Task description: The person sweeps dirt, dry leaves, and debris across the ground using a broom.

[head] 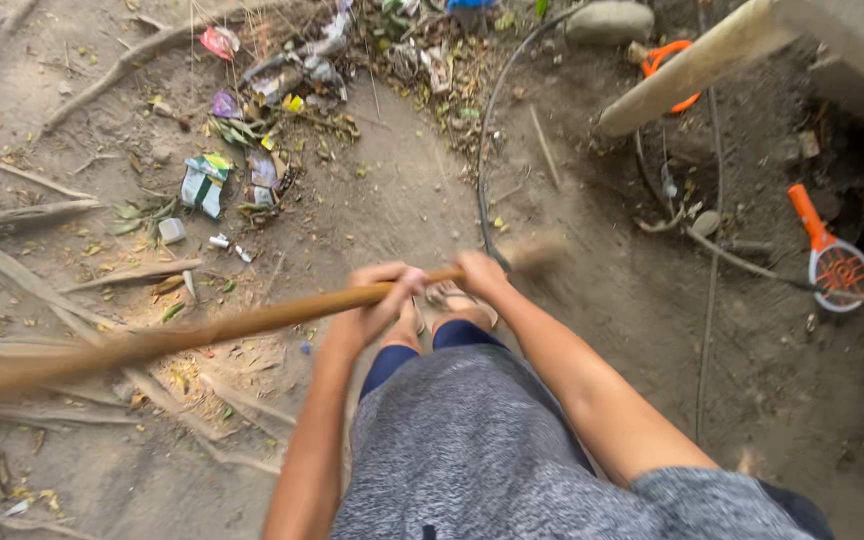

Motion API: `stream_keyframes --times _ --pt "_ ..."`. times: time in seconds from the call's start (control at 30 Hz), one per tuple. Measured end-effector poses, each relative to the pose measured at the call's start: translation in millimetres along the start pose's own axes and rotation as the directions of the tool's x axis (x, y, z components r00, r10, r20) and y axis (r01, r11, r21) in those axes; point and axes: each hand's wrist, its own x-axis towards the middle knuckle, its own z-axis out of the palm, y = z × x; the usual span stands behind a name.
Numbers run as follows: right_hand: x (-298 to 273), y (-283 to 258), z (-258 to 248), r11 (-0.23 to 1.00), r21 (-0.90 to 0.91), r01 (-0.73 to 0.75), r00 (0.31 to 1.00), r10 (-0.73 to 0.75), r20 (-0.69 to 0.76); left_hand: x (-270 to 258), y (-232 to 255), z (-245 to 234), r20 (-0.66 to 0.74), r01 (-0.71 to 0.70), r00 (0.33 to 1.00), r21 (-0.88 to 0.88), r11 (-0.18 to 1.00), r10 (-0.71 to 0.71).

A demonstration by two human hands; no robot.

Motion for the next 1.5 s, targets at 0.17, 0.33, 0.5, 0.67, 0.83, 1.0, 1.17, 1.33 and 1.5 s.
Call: stream_keyframes --times 0.17,0.33,0.5,0.67,0.83,1.0,1.17,1.33,1.5 --pt "81 -160 -43 0.924 0.161 0.346 0.836 -0.226 -0.501 -10 74 -128 -0.126 -0.304 0.939 0.130 0.944 0.320" --pt "34 -184 -47 0.963 0.255 0.091 0.957 -0.014 -0.289 -3 87 -163 -0.006 -0.318 0.948 -0.066 0.946 0.318" --pt "-31 -101 25 0.933 0.279 -0.226 0.963 0.258 -0.083 34 34 -96 0.158 -0.010 0.987 0.021 1.000 0.006" --pt "35 -127 37 0.766 0.607 -0.213 0.966 0.259 0.012 14 61 -123 0.075 -0.038 0.997 0.257 0.966 0.020" --pt "67 -204 -48 0.894 0.312 0.321 0.828 -0.105 -0.551 -7 130 -152 0.114 -0.410 0.912 0.305 0.860 0.394" --pt "-7 -194 -61 0.914 0.405 0.005 0.956 0.114 -0.269 -6 135 -136 0.118 -0.384 0.919 0.058 0.921 0.376" --pt "-108 -92 32 0.844 0.456 -0.283 0.920 0.374 -0.120 27 59 -50 0.312 -0.021 0.950 0.032 0.999 0.009" --pt "-111 -54 83 0.861 0.383 -0.336 0.935 0.355 0.022 25 43 -6 0.415 0.030 0.910 -0.100 0.995 0.014" --pt "-46 -161 8 0.868 0.494 -0.042 0.964 0.164 -0.207 -9 131 -70 0.208 -0.297 0.947 0.262 0.918 0.247"
